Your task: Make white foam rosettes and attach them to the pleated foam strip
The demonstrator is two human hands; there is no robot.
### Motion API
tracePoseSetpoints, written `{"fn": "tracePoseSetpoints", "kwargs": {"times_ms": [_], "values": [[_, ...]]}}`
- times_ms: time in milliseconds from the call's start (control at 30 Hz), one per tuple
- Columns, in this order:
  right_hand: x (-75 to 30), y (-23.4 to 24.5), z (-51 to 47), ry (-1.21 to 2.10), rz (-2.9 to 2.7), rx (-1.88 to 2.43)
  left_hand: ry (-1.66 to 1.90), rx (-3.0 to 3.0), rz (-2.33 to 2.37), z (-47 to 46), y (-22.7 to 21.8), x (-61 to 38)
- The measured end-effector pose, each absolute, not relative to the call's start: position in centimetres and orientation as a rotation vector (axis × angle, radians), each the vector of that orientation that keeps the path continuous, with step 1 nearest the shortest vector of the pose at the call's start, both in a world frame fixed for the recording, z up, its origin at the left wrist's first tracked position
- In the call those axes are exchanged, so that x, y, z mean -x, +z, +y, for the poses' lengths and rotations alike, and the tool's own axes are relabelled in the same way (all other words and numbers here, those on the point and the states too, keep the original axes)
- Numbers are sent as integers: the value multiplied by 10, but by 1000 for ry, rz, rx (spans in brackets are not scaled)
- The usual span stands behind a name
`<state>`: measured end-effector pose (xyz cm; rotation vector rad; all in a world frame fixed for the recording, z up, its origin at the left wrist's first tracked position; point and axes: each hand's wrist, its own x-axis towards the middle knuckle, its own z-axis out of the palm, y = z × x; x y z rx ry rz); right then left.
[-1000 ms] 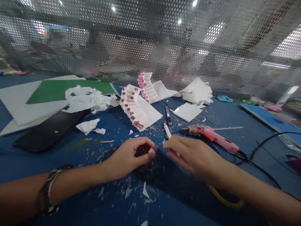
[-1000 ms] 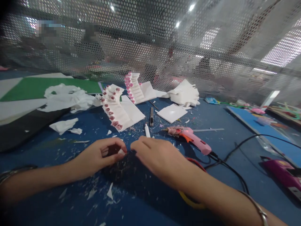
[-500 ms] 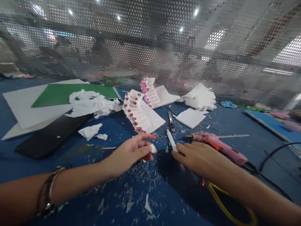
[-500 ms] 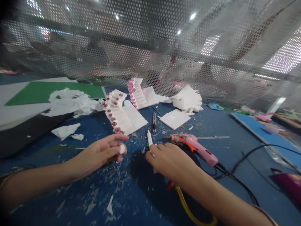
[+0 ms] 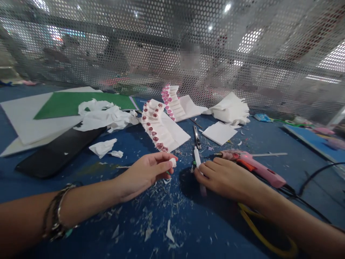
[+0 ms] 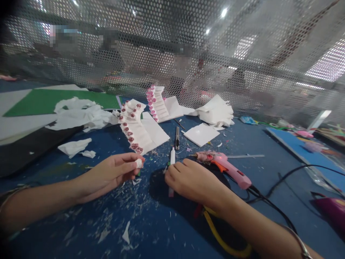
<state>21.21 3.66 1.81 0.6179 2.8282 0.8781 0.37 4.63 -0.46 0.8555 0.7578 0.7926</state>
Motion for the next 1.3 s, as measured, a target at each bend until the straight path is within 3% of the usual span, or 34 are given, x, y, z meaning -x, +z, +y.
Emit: {"fn": "tracePoseSetpoints", "kwargs": {"times_ms": [400, 567, 733, 1000, 1167, 1300], "values": [[-215, 40, 26, 1107, 3024, -582, 829, -817, 653, 48, -2, -1], [-216, 47, 14, 498, 3545, -1165, 851, -767, 657, 47, -2, -1], [-211, 47, 14, -31, 3476, -1573, 858, -792, 670, 48, -5, 0], [-214, 36, 20, 279, 3316, -1159, 854, -1365, 811, 45, -4, 2], [-208, 35, 19, 86, 3394, -1295, 757, -2001, 879, 43, -6, 6], [-202, 36, 16, -304, 3411, -1527, 550, -2161, 898, 45, -10, 8]]}}
